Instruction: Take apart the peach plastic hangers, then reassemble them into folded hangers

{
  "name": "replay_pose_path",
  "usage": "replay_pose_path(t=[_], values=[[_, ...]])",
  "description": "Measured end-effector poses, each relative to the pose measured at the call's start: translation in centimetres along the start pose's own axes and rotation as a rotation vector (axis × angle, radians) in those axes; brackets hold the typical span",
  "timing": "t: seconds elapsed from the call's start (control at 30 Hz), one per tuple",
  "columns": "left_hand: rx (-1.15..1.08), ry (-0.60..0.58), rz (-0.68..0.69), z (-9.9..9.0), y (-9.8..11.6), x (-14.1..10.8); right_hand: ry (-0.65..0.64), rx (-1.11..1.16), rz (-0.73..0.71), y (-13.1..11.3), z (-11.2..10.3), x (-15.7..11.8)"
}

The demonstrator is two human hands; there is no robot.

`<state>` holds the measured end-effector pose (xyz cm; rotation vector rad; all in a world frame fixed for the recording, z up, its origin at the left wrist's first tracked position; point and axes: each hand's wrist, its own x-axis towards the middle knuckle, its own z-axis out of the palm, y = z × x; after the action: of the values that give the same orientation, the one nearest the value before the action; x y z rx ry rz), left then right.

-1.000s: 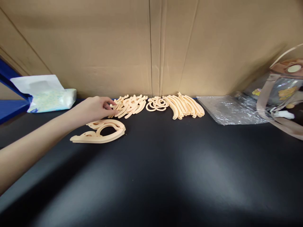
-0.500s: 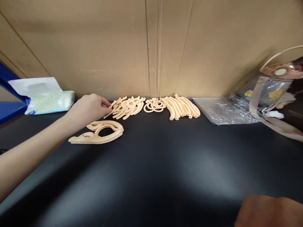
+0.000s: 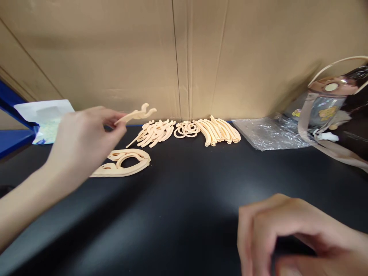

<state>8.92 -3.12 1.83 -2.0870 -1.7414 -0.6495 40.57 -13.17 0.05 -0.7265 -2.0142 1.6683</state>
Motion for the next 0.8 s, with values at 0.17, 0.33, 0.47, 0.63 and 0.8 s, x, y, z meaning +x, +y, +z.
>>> replay_pose_path(t=[0.17, 0.33, 0.47, 0.63, 0.8], values=[[-0.089, 0.136, 0.457, 1.1, 3.1, -4.8, 0.267, -0.013, 0.069, 2.4, -0.1, 0.7], [-0.046, 0.235, 0.861, 2.8, 3.5, -7.7, 0.560, -0.469, -0.057, 4.0, -2.2, 2.3], [-0.075, 0.274, 0.992, 3.4, 3.0, -8.3, 0.627, -0.836, -0.154, 4.7, -5.1, 5.3], [-0.123, 0.228, 1.068, 3.4, 3.0, -7.9, 0.573, -1.391, -0.110, 5.3, -8.4, 11.3], [-0.161, 0.193, 1.074, 3.1, 3.1, -7.6, 0.443, -1.682, 0.029, 5.4, -8.6, 15.8]])
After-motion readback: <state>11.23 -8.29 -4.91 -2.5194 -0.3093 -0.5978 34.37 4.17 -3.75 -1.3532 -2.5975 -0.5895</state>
